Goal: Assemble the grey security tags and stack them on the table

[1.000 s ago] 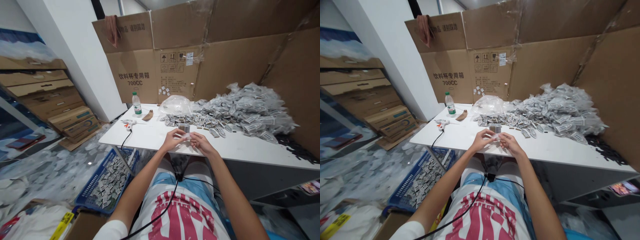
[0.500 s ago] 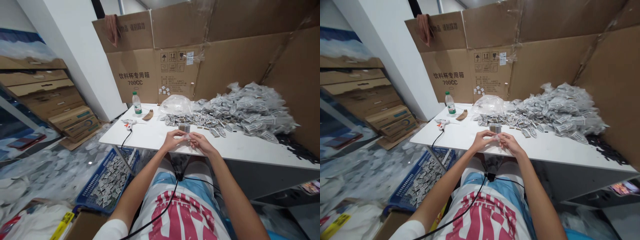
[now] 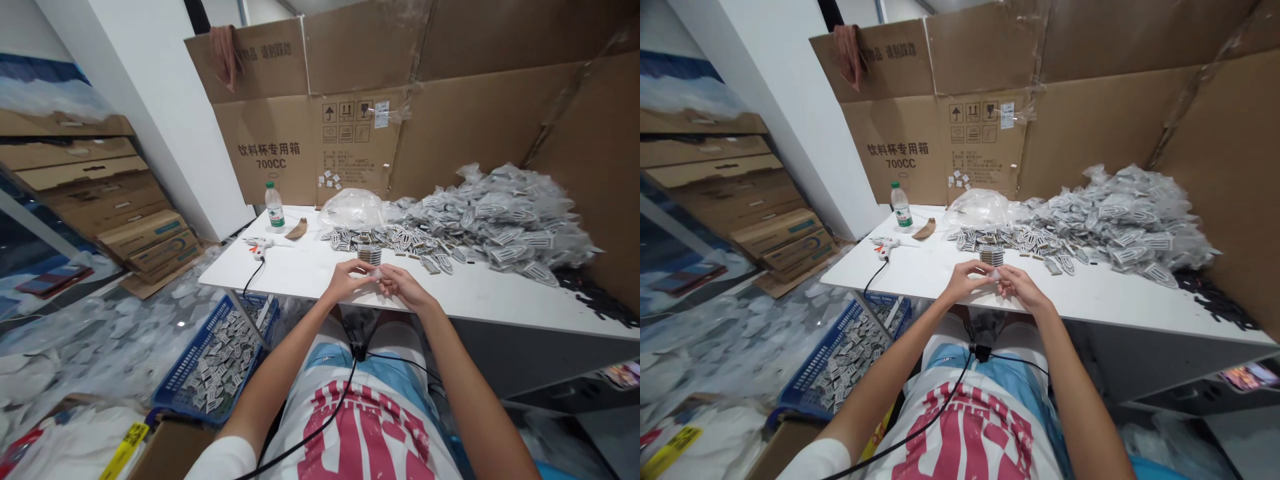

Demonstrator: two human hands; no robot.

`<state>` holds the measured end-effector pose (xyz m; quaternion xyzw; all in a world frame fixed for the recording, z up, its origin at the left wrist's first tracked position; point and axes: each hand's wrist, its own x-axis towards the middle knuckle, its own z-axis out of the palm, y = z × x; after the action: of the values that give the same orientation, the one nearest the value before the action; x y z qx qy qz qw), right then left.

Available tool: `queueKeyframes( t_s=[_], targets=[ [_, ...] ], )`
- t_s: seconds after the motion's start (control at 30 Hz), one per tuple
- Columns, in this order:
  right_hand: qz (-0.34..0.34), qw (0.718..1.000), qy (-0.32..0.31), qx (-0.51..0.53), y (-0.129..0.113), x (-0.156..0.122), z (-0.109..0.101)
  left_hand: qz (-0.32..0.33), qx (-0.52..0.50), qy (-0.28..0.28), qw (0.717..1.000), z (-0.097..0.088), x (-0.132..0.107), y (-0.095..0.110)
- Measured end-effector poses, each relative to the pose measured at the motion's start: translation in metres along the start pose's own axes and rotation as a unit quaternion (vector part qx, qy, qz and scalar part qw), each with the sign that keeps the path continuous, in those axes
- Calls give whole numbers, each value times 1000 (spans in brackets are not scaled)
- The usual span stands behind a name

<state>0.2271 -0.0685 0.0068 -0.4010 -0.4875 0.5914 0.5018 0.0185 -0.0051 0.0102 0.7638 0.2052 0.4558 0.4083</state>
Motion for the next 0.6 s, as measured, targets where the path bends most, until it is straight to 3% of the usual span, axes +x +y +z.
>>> queueKeyframes(
  t_s=[0.6],
  targets=[
    [-11, 1000, 16, 22, 3, 2, -1, 5, -24, 3, 1000, 0, 0, 1]
  ],
)
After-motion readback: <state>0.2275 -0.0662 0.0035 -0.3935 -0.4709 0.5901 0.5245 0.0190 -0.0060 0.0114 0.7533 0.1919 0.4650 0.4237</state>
